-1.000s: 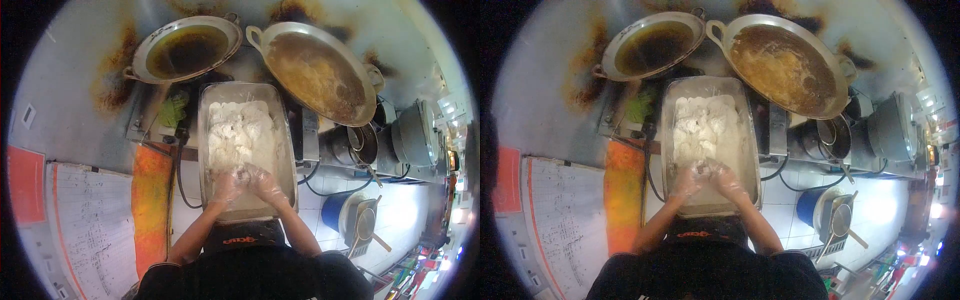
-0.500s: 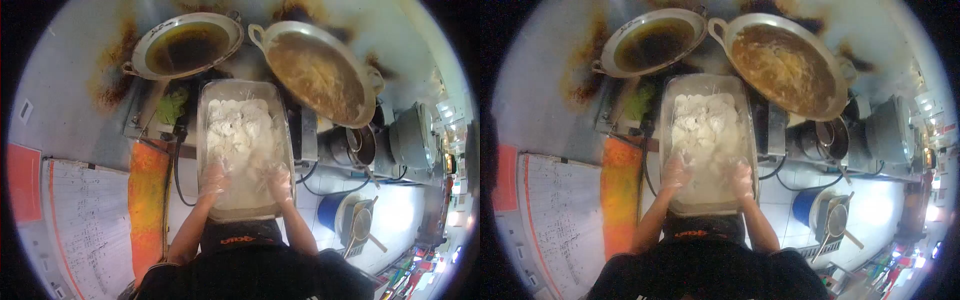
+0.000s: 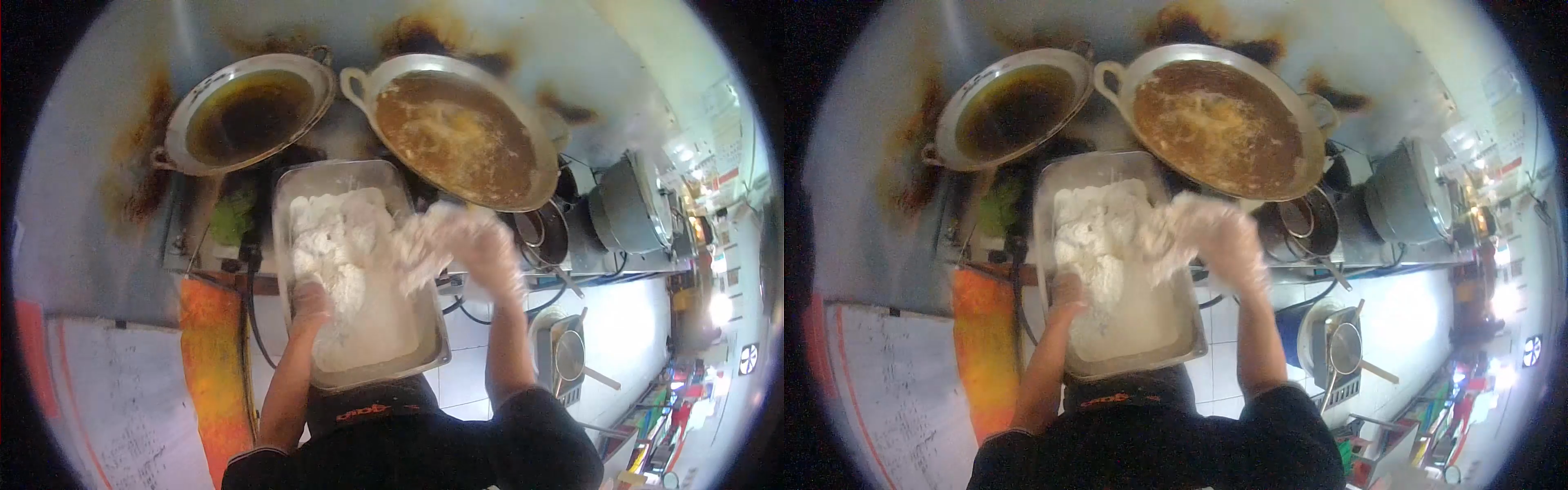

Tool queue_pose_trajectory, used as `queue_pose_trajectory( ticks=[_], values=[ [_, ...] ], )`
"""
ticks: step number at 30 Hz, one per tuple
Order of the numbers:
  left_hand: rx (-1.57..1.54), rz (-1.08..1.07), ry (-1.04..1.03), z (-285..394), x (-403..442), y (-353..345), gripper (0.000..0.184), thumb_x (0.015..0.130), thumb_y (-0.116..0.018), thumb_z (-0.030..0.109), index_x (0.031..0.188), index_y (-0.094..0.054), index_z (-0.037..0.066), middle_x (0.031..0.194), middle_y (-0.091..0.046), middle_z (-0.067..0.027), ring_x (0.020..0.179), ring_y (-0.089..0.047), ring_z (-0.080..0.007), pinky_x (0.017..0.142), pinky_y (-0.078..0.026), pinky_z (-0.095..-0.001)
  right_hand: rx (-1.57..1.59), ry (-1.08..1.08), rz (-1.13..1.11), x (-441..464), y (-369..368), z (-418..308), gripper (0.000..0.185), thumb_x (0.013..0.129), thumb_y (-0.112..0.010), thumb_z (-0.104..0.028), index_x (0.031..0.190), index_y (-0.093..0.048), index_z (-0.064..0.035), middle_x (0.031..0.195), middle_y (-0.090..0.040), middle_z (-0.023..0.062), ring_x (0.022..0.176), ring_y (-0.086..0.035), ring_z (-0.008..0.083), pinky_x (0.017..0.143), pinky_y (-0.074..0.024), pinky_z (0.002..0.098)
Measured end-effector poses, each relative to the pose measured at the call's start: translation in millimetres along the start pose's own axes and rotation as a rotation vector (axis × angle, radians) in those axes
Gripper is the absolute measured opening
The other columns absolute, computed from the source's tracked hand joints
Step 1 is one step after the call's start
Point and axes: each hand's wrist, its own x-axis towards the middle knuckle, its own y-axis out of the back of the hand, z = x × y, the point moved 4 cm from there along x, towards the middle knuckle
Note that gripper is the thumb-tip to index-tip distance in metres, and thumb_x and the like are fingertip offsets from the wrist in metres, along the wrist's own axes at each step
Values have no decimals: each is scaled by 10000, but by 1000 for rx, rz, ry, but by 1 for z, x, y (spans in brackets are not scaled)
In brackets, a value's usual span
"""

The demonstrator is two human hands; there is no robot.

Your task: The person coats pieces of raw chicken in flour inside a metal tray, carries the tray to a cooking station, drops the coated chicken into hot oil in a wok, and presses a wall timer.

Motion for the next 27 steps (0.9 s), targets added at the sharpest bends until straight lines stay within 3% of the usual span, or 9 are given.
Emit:
queue_pose_trajectory(
  ticks=[8,11,12,16,20,21,22,25,27],
  values=[
    [181,29,-128,-17,9,-38,279,732,-689,243,894,-720,18,895,-693,-179,927,-675,-332,822,-530,-373,-569,-67,429,135,135,-16,322,890,-616,-336,1077,-728,-100,1057,-722,106,1026,-667,289,900,-504,394],
    [730,294,-226,-25,16,-69,259,743,-703,223,921,-728,37,951,-716,-176,990,-684,-339,852,-526,-355,-750,305,384,210,153,78,273,884,-647,-274,1050,-715,-67,1052,-711,156,981,-666,333,852,-509,421],
    [182,-55,-91,-19,15,-50,264,745,-701,222,933,-731,40,964,-718,-177,998,-685,-338,851,-527,-339,-879,233,339,228,155,97,262,912,-587,-292,1009,-723,-89,1018,-714,130,985,-669,323,865,-511,417],
    [302,167,-85,-40,26,-109,304,749,-693,206,980,-721,11,1030,-705,-211,1071,-663,-358,886,-531,-363,-979,74,185,254,156,151,258,922,-540,-267,885,-727,-94,950,-718,129,939,-685,332,833,-531,416],
    [-146,-151,122,-25,26,-43,388,776,-655,199,1088,-665,-31,1138,-652,-268,1141,-620,-388,926,-521,-417,-1521,185,52,279,157,211,169,853,-594,-204,843,-739,-116,892,-708,147,925,-688,329,791,-546,401],
    [-151,-352,189,-14,17,-15,403,785,-640,194,1112,-646,-41,1158,-635,-286,1132,-617,-397,918,-522,-432,-1493,35,22,263,150,166,174,858,-572,-168,895,-736,-127,911,-708,132,939,-683,318,838,-540,389],
    [-145,-354,202,-23,19,-31,403,785,-640,194,1112,-646,-41,1158,-635,-286,1132,-617,-397,918,-522,-432,-834,284,327,226,152,126,188,874,-550,-172,950,-712,-114,933,-701,155,969,-666,349,873,-525,413],
    [86,-220,-242,-36,9,-71,375,801,-614,174,1102,-628,-50,1128,-634,-287,1099,-619,-403,920,-506,-460,-878,104,283,145,100,-15,272,921,-511,-184,1126,-656,-78,989,-685,196,955,-652,376,854,-513,455],
    [-49,-38,-85,-14,-1,-44,331,797,-606,157,1061,-635,-40,1084,-645,-268,1082,-612,-397,930,-487,-473,-787,524,394,80,48,-28,237,949,-527,-174,1114,-660,-67,909,-693,171,862,-679,307,787,-534,427]
  ],
)
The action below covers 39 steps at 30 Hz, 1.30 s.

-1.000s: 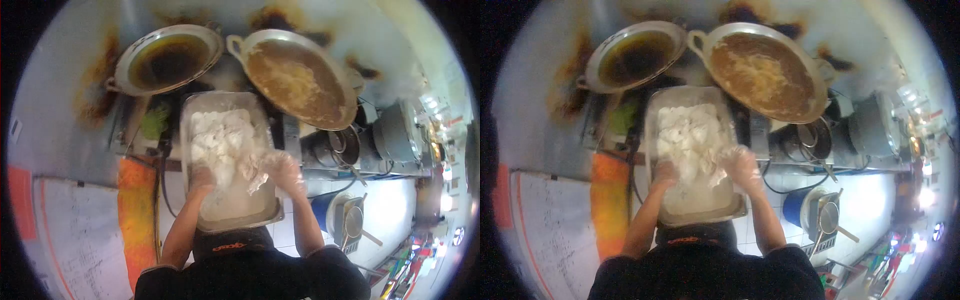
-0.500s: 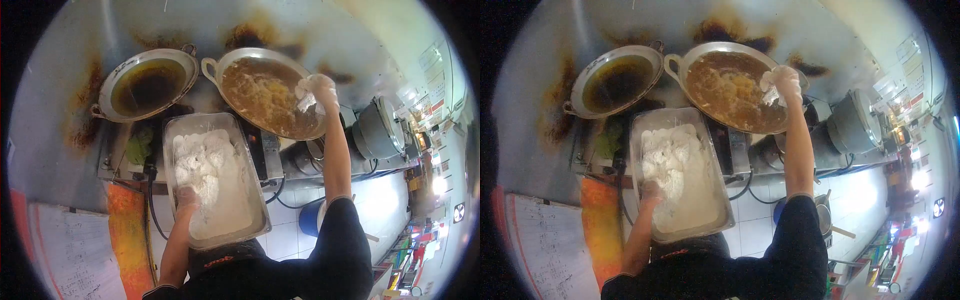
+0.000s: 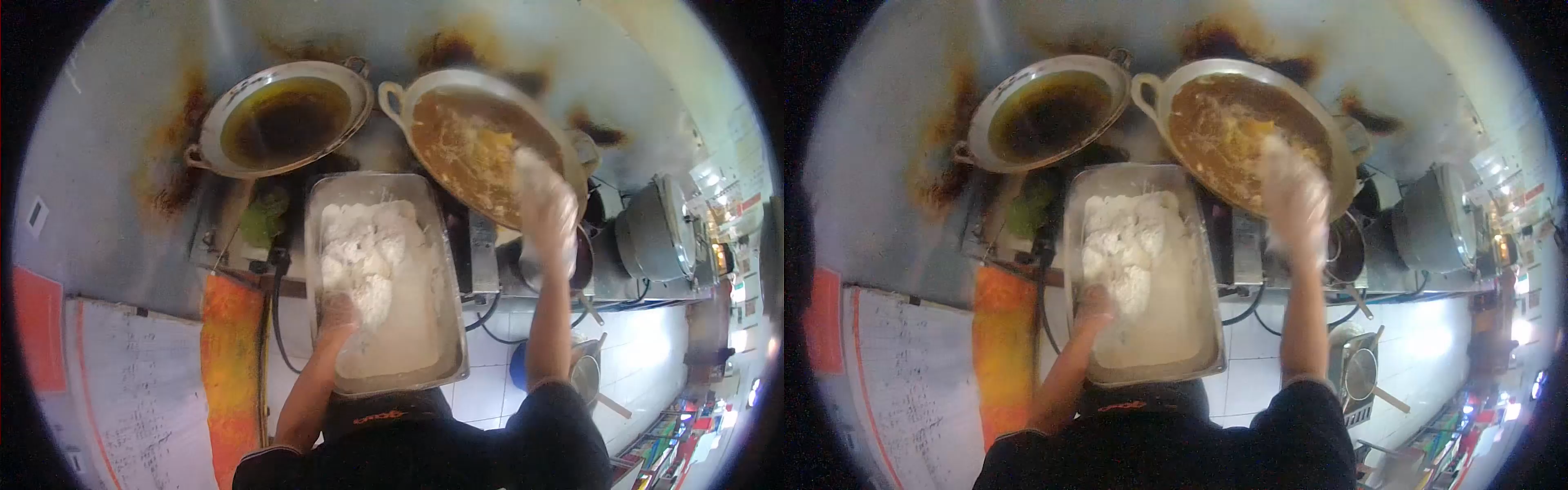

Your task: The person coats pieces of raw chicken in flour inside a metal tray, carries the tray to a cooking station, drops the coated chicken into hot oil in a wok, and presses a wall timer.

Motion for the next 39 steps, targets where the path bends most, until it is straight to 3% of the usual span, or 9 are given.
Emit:
queue_pose_trajectory(
  ticks=[5,7,11,19,26,31,34,36,39],
  values=[
    [-38,35,-29,23,-10,26,247,741,-660,142,894,-701,-48,900,-683,-240,881,-673,-415,773,-550,-460,558,143,-268,-101,-107,-123,169,861,-556,-43,986,-670,-33,825,-688,166,736,-670,332,642,-531,437],
    [-62,53,28,26,-13,38,251,745,-661,136,904,-698,-55,917,-685,-245,917,-675,-409,789,-552,-459,347,-145,-856,-150,-221,-137,358,896,-554,-165,1211,-621,-9,1165,-667,165,1009,-673,311,845,-529,438],
    [-87,-98,144,26,-21,59,226,758,-666,141,882,-697,-47,944,-688,-270,931,-688,-410,792,-567,-447,87,-187,-960,-175,-297,-152,514,899,-569,-304,1291,-541,27,1231,-613,233,1095,-623,361,912,-496,451],
    [74,116,117,26,-32,48,166,850,-575,93,834,-702,-13,828,-703,-216,794,-723,-342,699,-586,-452,764,-684,-747,-189,-230,-111,874,845,-620,-579,1425,-425,45,1359,-531,300,1274,-522,382,1035,-430,428],
    [-60,15,74,62,-45,126,289,828,-639,219,999,-680,-11,970,-685,-246,923,-689,-374,820,-562,-440,1097,-1249,-898,-245,-175,-104,875,822,-726,-381,1500,-323,-3,1349,-561,214,1232,-567,312,1064,-421,370],
    [-90,-65,82,56,-31,68,558,823,-708,324,1256,-566,0,1179,-632,-270,1087,-636,-385,907,-528,-440,564,-775,-1064,-288,-202,-118,730,873,-609,-446,1414,-441,15,1303,-573,251,1212,-546,347,1008,-436,415],
    [-1347,-247,541,70,-43,80,578,806,-727,338,1255,-571,9,1190,-630,-266,1088,-630,-402,902,-525,-453,184,-351,-843,-339,-246,-120,611,902,-571,-314,1387,-444,34,1241,-573,261,1083,-581,396,939,-465,458],
    [-522,-421,402,62,-26,91,581,808,-716,346,1267,-566,23,1195,-631,-270,1114,-630,-384,901,-527,-443,-59,-153,-698,-363,-250,-117,535,921,-546,-227,1370,-447,47,1200,-573,267,997,-604,428,894,-484,487],
    [-229,-137,132,78,-33,102,427,814,-639,285,1106,-656,-26,1082,-684,-239,1034,-652,-383,887,-511,-470,86,-372,-742,-372,-248,-111,455,949,-490,-223,1317,-482,45,1143,-571,273,938,-603,437,857,-487,497]
  ],
)
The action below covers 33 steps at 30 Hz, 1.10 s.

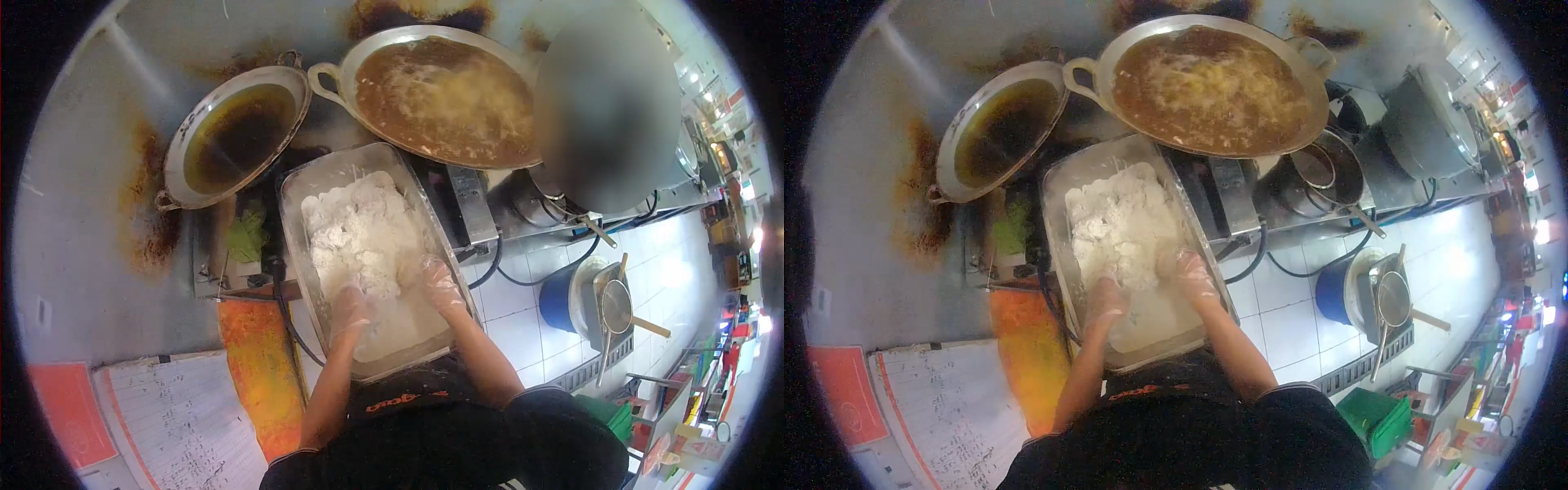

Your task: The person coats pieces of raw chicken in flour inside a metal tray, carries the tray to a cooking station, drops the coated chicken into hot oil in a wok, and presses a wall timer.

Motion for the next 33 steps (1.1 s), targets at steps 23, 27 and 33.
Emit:
queue_pose_trajectory(
  ticks=[23,27,33],
  values=[
    [-1121,-154,-183,-36,-53,1,319,869,-671,95,1169,-620,0,1087,-674,-127,1037,-640,-220,906,-511,-354,1406,-234,-211,-19,154,-37,433,851,-696,-148,1266,-595,-80,999,-705,108,909,-682,198,771,-552,369],
    [-1134,-166,-222,-14,-58,13,246,911,-625,93,1136,-650,-5,1060,-684,-101,1008,-649,-203,880,-511,-318,1289,-281,-374,-25,207,-69,454,861,-703,-146,1282,-572,-37,1065,-685,123,996,-657,205,800,-549,355],
    [-1468,-400,148,-22,-52,-7,213,938,-605,106,1109,-670,-2,1027,-691,-79,935,-662,-178,789,-526,-299,660,56,-379,-18,203,-82,386,882,-678,-186,1224,-610,-22,1111,-688,171,1031,-667,304,842,-552,399]
  ],
)
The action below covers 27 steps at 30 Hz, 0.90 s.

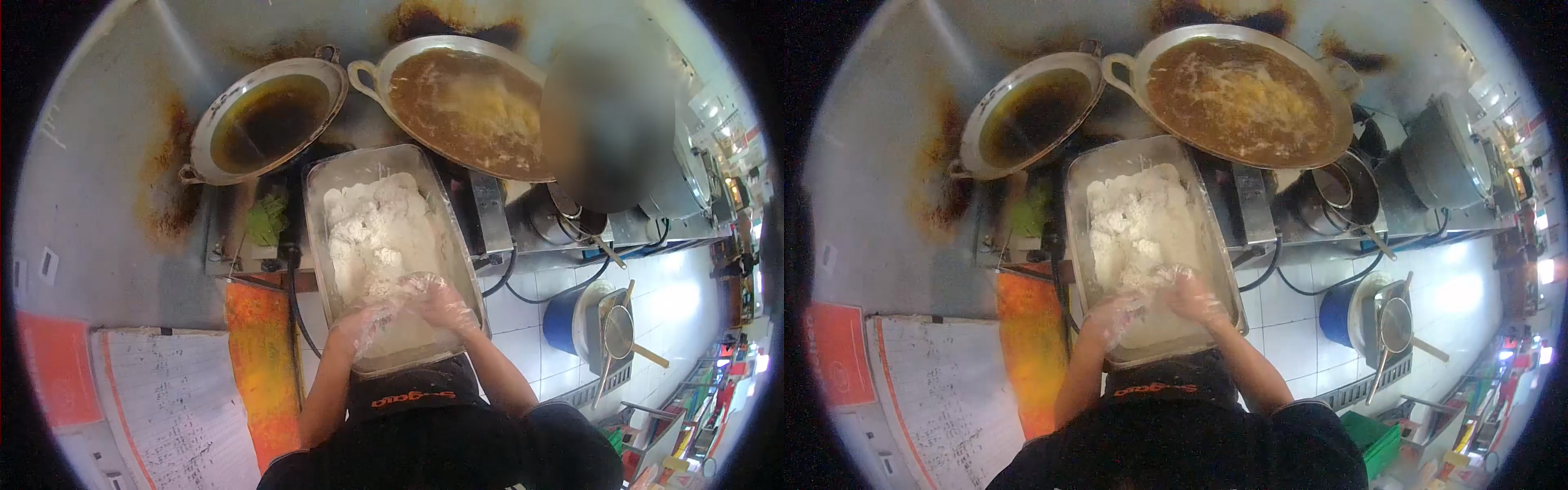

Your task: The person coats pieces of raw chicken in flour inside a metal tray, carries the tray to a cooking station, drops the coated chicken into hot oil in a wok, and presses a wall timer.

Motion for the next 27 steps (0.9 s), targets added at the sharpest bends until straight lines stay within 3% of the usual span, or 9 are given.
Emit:
queue_pose_trajectory(
  ticks=[4,6,11,12,15,18,21,22,27],
  values=[
    [94,121,-150,2,31,22,365,911,-626,42,1270,-557,31,1120,-665,-131,995,-646,-218,822,-548,-359,-313,43,247,13,0,23,307,885,-587,-120,1173,-654,-35,1145,-688,164,1016,-672,331,858,-551,415],
    [463,486,-149,22,33,32,394,887,-686,150,1250,-581,42,1079,-690,-122,959,-655,-200,815,-540,-357,-554,210,345,15,-10,34,261,888,-567,-115,1117,-660,-32,1078,-690,147,975,-667,310,828,-538,408],
    [773,447,-249,59,59,22,402,813,-728,228,1128,-643,-8,999,-705,-141,917,-674,-217,782,-530,-358,-942,356,493,22,-31,55,236,865,-556,-88,1066,-647,-3,987,-672,169,930,-634,379,807,-513,451],
    [814,413,-102,59,62,23,425,815,-743,256,1142,-648,2,1033,-717,-129,930,-677,-237,791,-532,-381,-467,246,403,15,-20,47,236,878,-526,-61,1062,-666,-12,991,-691,171,918,-662,358,793,-533,444],
    [1142,528,-408,98,75,8,319,780,-665,133,1049,-650,-39,999,-679,-262,970,-673,-381,822,-524,-456,-227,258,605,15,9,19,208,897,-523,-42,1009,-698,-34,910,-709,187,846,-698,344,722,-553,439],
    [1382,519,-251,107,118,28,268,757,-656,126,959,-675,-50,990,-669,-286,987,-648,-435,836,-520,-471,-297,296,352,3,17,-12,160,883,-594,-89,993,-701,-43,895,-702,193,793,-698,341,674,-557,420],
    [1600,581,-423,88,195,68,252,732,-688,163,887,-699,-35,961,-681,-271,984,-668,-399,845,-524,-478,-189,238,389,-2,82,-54,187,815,-693,-111,987,-704,-38,950,-702,203,824,-703,321,713,-564,393],
    [1747,350,-241,80,222,81,319,708,-720,211,941,-715,-7,996,-692,-251,990,-686,-358,846,-537,-470,-111,192,426,-2,112,-70,205,803,-714,-114,992,-704,-35,968,-708,194,834,-706,306,733,-565,383],
    [1808,416,-196,85,215,71,380,726,-708,281,993,-726,10,1030,-703,-222,959,-694,-335,842,-535,-466,-142,449,793,8,242,-131,238,835,-679,-137,1046,-703,-30,1021,-716,162,903,-697,260,795,-539,370]
  ],
)
